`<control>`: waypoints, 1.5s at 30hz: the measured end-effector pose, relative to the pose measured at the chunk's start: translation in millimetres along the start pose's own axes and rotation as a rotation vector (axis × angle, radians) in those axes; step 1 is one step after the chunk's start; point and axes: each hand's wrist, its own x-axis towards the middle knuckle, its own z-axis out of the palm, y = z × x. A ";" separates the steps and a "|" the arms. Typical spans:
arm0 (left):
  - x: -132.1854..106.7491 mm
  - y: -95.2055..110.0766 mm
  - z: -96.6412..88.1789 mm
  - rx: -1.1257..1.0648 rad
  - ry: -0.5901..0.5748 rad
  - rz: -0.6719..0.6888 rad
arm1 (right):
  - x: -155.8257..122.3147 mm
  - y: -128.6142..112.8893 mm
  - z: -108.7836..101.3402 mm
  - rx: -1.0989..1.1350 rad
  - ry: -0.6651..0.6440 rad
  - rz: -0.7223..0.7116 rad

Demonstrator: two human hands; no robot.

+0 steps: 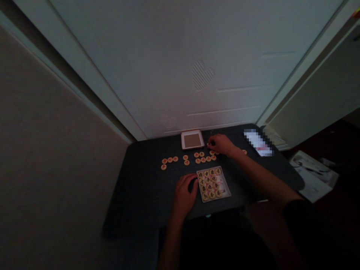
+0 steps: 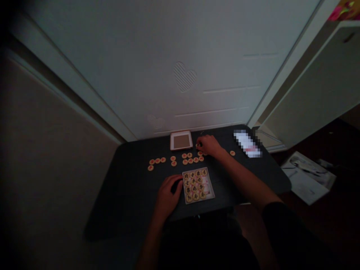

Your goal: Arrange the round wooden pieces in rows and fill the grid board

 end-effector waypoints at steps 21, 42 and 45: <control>2.8 -0.9 0.9 0.047 0.009 0.009 | -150.7 -39.3 -14.1 0.578 0.045 -0.151; 2.5 -2.1 2.9 0.063 0.026 0.015 | -168.9 -46.6 9.6 0.120 0.064 -0.232; 2.2 -1.5 2.4 0.069 0.024 0.012 | -169.0 -48.6 8.8 0.078 0.057 -0.235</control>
